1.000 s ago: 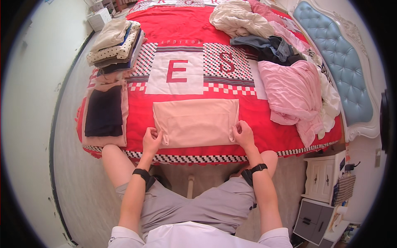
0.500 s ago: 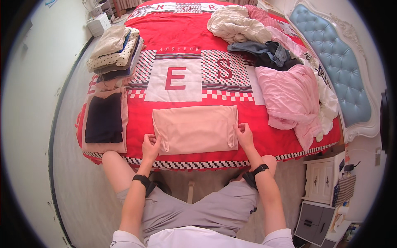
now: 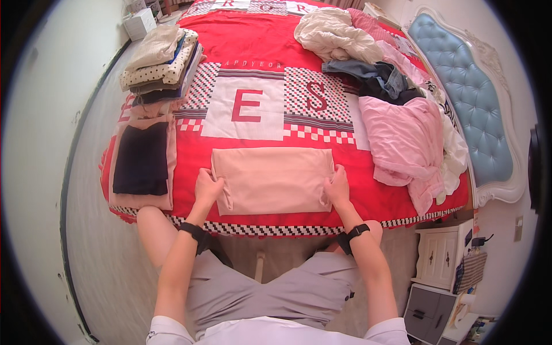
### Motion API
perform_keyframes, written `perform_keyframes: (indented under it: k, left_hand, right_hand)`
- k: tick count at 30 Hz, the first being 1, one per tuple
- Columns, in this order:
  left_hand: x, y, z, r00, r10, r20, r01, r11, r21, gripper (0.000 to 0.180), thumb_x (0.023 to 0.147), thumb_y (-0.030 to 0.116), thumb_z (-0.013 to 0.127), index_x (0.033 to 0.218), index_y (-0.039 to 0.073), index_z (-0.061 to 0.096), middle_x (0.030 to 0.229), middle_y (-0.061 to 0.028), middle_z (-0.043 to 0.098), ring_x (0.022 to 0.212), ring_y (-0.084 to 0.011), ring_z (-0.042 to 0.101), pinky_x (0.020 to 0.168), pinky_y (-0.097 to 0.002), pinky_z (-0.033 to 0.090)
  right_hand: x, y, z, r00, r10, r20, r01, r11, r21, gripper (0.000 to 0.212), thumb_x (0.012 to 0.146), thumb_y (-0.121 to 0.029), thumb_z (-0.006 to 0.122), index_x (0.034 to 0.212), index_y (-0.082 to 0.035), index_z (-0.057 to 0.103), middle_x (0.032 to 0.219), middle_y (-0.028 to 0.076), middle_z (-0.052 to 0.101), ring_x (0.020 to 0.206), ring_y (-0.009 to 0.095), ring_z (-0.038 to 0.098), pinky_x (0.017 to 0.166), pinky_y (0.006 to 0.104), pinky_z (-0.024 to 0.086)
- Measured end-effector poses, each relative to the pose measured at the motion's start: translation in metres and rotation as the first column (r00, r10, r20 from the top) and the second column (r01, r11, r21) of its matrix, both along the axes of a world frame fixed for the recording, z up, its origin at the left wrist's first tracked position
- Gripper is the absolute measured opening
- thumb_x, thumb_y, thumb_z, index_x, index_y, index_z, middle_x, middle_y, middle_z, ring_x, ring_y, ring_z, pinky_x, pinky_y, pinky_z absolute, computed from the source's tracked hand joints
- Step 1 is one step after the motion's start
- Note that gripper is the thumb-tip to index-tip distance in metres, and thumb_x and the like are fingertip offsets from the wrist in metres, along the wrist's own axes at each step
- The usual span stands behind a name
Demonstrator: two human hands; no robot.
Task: Folding a pinkish-tan dress or long garment on a bed.
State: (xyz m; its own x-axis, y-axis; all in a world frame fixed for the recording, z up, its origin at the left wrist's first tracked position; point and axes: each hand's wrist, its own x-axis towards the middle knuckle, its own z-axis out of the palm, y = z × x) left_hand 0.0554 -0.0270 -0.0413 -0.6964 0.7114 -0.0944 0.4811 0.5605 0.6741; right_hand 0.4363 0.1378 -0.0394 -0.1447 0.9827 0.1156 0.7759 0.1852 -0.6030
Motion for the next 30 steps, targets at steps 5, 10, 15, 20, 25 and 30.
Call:
perform_keyframes:
  k: [5, 10, 15, 20, 25, 30]
  left_hand:
    - [-0.017, -0.021, -0.015, 0.991, 0.041, 0.127, -0.064, 0.981, 0.181, 0.034, 0.079, 0.017, 0.062, 0.103, -0.004, 0.053, 0.087, -0.0236, 0.066, 0.087, -0.0351, 0.067, 0.078, -0.0427, 0.051]
    - [-0.001, -0.017, 0.017, 0.924, 0.135, 0.358, -0.167, 0.984, 0.059, 0.047, 0.077, 0.020, 0.068, 0.111, -0.006, 0.050, 0.095, -0.0242, 0.065, 0.091, -0.0376, 0.065, 0.082, -0.0424, 0.051]
    - [0.015, -0.028, 0.012, 0.992, -0.119, -0.046, 0.121, 0.992, 0.046, 0.067, 0.070, 0.022, 0.074, 0.121, -0.004, 0.041, 0.110, -0.0263, 0.059, 0.102, -0.0400, 0.062, 0.089, -0.0434, 0.049]
    - [-0.030, -0.046, -0.036, 0.992, -0.002, 0.127, -0.023, 0.979, 0.200, 0.050, 0.071, 0.010, 0.062, 0.117, -0.004, 0.047, 0.107, -0.0260, 0.061, 0.102, -0.0386, 0.062, 0.089, -0.0427, 0.049]
    - [-0.035, -0.034, -0.025, 0.966, 0.185, 0.179, -0.199, 0.978, 0.064, 0.032, 0.086, 0.023, 0.064, 0.096, -0.007, 0.059, 0.091, -0.0220, 0.068, 0.087, -0.0288, 0.066, 0.076, -0.0381, 0.050]
    - [-0.053, -0.036, -0.032, 0.982, 0.059, 0.179, -0.063, 0.998, 0.020, 0.045, 0.080, 0.030, 0.075, 0.097, -0.008, 0.058, 0.092, -0.0175, 0.068, 0.083, -0.0202, 0.065, 0.072, -0.0340, 0.051]
  right_hand:
    - [0.007, 0.003, 0.006, 0.970, -0.194, -0.149, 0.157, 0.961, -0.227, 0.055, 0.087, -0.032, 0.063, 0.122, 0.007, 0.047, 0.104, 0.027, 0.061, 0.099, 0.038, 0.061, 0.086, 0.0441, 0.049]
    - [0.027, -0.009, -0.002, 0.998, -0.060, -0.018, 0.059, 0.995, -0.075, 0.061, 0.079, -0.035, 0.076, 0.118, 0.007, 0.052, 0.095, 0.019, 0.065, 0.086, 0.031, 0.065, 0.080, 0.0390, 0.051]
    - [0.055, 0.006, -0.019, 0.966, -0.029, -0.255, -0.023, 0.980, -0.199, 0.051, 0.073, -0.016, 0.075, 0.115, 0.005, 0.055, 0.094, 0.016, 0.067, 0.081, 0.024, 0.066, 0.075, 0.0341, 0.053]
    - [0.063, 0.022, -0.048, 0.891, -0.245, -0.382, 0.100, 0.927, -0.361, 0.036, 0.077, -0.016, 0.074, 0.104, 0.004, 0.061, 0.089, 0.011, 0.069, 0.078, 0.016, 0.066, 0.069, 0.0286, 0.052]
    - [0.052, 0.018, -0.028, 0.904, -0.217, -0.369, 0.095, 0.942, -0.322, 0.045, 0.075, -0.030, 0.081, 0.098, 0.004, 0.063, 0.085, 0.011, 0.069, 0.077, 0.016, 0.065, 0.067, 0.0291, 0.052]
    - [0.047, 0.021, -0.016, 0.929, -0.165, -0.332, 0.042, 0.937, -0.347, 0.051, 0.070, -0.035, 0.084, 0.097, 0.004, 0.065, 0.085, 0.012, 0.070, 0.079, 0.017, 0.066, 0.068, 0.0311, 0.052]
